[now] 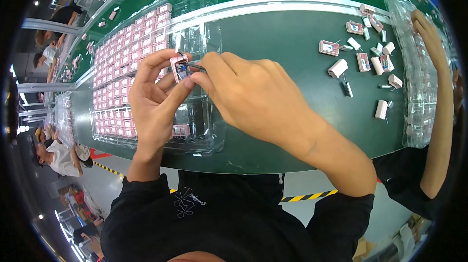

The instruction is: The person assembles small electronic components into plastic housings by hand, taking components from a tray and inserting them into the housings.

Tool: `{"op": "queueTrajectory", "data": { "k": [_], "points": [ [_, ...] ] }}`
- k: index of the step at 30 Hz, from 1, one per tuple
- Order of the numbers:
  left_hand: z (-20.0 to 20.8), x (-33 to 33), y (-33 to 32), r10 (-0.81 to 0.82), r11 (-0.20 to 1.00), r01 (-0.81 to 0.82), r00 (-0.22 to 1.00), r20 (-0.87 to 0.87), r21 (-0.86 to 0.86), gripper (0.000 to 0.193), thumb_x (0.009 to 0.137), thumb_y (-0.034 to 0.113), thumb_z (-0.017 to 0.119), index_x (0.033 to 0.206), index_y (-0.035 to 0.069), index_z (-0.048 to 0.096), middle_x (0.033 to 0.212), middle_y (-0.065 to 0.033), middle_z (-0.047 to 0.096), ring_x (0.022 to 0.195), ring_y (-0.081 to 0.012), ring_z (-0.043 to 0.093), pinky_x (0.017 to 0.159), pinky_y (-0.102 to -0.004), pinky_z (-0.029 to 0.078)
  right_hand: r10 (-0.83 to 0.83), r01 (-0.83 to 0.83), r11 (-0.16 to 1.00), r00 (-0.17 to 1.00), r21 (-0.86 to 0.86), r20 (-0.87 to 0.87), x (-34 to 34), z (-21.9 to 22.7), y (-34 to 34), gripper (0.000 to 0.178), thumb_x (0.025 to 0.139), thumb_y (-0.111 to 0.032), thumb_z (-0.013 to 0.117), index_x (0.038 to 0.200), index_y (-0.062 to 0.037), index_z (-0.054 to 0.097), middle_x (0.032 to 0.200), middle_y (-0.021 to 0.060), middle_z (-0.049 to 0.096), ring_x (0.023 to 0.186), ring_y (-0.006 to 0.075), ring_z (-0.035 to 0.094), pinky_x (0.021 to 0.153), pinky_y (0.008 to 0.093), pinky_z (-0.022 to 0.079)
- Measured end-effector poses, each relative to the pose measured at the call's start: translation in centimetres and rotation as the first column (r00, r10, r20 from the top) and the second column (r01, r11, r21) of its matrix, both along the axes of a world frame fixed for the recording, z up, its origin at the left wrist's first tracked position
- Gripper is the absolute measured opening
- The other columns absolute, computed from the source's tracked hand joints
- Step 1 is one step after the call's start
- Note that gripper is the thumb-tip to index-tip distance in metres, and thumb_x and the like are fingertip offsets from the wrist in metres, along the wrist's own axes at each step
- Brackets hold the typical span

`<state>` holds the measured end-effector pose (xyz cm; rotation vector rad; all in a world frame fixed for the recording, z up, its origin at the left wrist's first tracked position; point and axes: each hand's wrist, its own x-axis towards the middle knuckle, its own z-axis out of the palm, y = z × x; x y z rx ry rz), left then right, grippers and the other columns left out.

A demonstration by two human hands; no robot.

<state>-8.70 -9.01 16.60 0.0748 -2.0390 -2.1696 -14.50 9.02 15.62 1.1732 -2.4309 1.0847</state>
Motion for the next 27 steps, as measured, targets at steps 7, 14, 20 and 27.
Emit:
{"op": "queueTrajectory", "data": {
  "k": [7, 14, 20, 27],
  "points": [
    [0.2, -0.1, -0.4, -0.047, 0.999, 0.047, 0.997, 0.059, 0.004, 0.047, 0.087, -0.012, 0.068, 0.13, -0.006, 0.051, 0.123, -0.0178, 0.058, 0.111, -0.022, 0.065, 0.091, -0.027, 0.057, 0.047, -0.041, 0.992, 0.998, -0.123, 0.051, -0.7, -0.6, 0.1, 0.018, 0.094, -0.017, 0.064, 0.087, -0.0023, 0.059, 0.068, 0.0129, 0.062, 0.056, 0.0345, 0.061, 0.047, 0.0421, 0.046],
    [0.4, 0.1, -0.5, -0.022, 1.0, 0.023, 0.998, 0.057, -0.012, 0.048, 0.086, -0.01, 0.07, 0.131, -0.007, 0.052, 0.124, -0.0167, 0.056, 0.111, -0.0212, 0.065, 0.092, -0.0267, 0.056, 0.015, -0.001, 0.993, 0.993, -0.118, 0.115, -0.6, 0.3, 0.0, 0.022, 0.094, -0.016, 0.064, 0.08, -0.0019, 0.055, 0.068, 0.0152, 0.062, 0.058, 0.0379, 0.061, 0.05, 0.0446, 0.047],
    [0.1, 0.6, -0.2, -0.016, 1.0, 0.017, 0.997, 0.081, -0.01, 0.047, 0.086, -0.013, 0.068, 0.13, -0.006, 0.054, 0.124, -0.0157, 0.055, 0.109, -0.0211, 0.066, 0.091, -0.026, 0.057, 0.072, -0.044, 0.991, 0.971, -0.123, 0.228, -0.3, 0.1, 0.4, 0.022, 0.094, -0.015, 0.064, 0.08, -0.0005, 0.056, 0.067, 0.0174, 0.062, 0.06, 0.0394, 0.061, 0.053, 0.0457, 0.047],
    [-0.2, -0.3, -1.1, -0.038, 0.998, 0.041, 0.997, 0.066, -0.044, 0.044, 0.087, -0.01, 0.068, 0.129, -0.008, 0.055, 0.12, -0.0159, 0.064, 0.108, -0.0212, 0.067, 0.092, -0.0273, 0.057, 0.078, -0.061, 0.994, 0.98, -0.094, 0.185, -1.7, -0.5, -0.3, 0.019, 0.093, -0.017, 0.065, 0.081, -0.0035, 0.059, 0.064, 0.0151, 0.06, 0.059, 0.0371, 0.061, 0.053, 0.0443, 0.046]
  ]
}}
